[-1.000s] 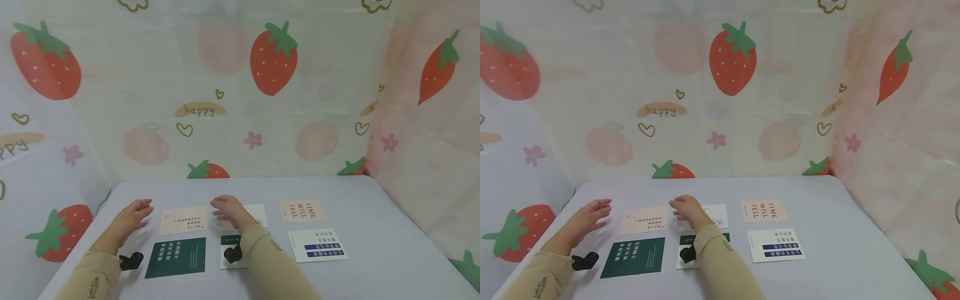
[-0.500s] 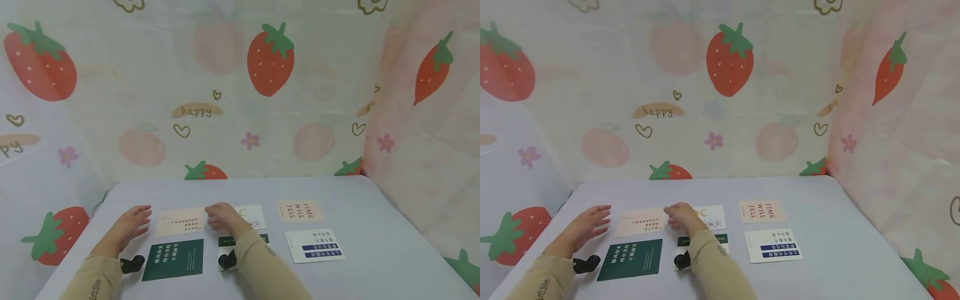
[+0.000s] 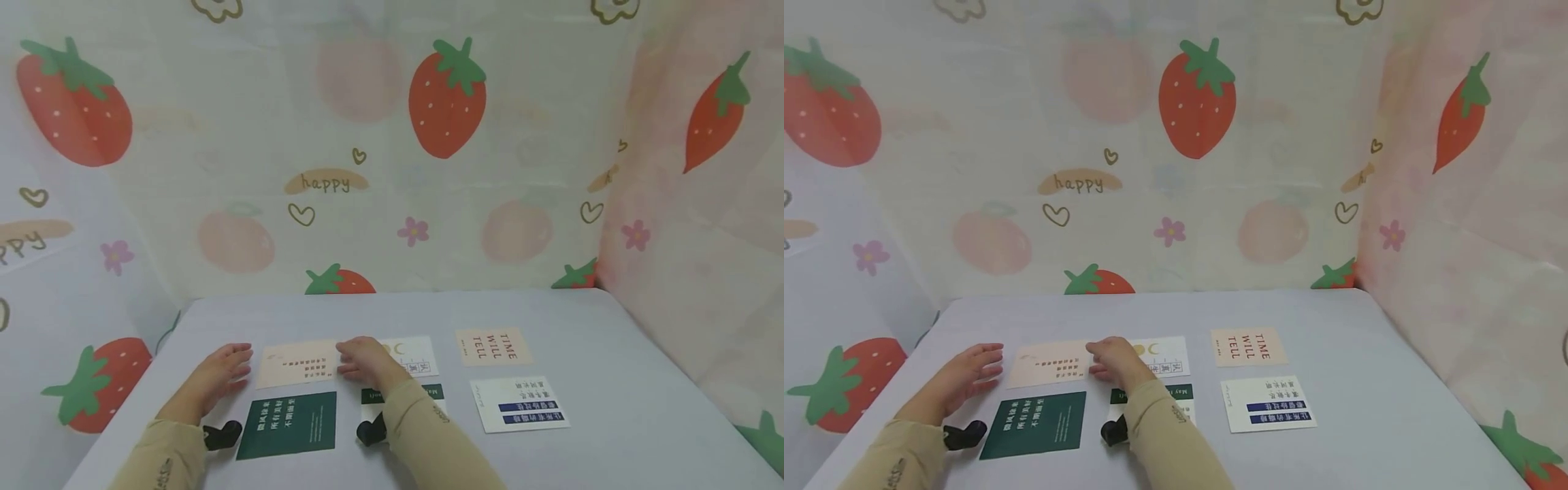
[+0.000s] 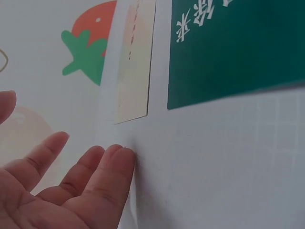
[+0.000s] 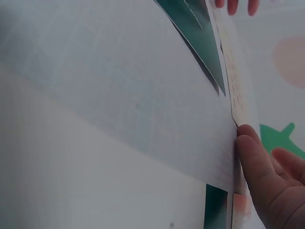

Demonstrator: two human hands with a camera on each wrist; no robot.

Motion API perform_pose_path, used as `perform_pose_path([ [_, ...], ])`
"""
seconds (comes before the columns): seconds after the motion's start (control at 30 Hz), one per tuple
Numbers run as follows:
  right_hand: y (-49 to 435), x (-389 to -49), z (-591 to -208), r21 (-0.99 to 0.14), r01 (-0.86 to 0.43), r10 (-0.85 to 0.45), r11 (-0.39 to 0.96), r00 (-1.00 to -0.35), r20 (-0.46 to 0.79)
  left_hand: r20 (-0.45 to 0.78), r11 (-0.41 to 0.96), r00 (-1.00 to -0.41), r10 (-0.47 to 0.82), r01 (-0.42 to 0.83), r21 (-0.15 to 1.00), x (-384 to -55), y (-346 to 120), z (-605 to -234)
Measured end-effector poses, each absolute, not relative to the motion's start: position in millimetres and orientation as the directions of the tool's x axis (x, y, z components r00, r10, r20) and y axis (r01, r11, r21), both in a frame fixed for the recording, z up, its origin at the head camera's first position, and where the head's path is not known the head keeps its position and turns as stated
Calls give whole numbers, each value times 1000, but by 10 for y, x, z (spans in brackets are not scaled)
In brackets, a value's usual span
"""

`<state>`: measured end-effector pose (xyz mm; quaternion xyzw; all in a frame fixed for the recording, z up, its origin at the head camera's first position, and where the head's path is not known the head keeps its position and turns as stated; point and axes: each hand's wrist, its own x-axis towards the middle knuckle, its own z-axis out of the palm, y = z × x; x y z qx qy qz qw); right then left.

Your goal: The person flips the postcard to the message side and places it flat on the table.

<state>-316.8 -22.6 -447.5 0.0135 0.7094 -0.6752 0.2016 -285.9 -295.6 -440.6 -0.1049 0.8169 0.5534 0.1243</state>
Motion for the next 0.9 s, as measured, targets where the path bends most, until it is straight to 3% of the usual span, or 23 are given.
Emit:
perform_pose_path([
  [0.9,-252,-3172,-4515,-951,300,-267,73,-913,-309,-351,215,-929,-113,-368,905,-2901,-2900,-4510],
])
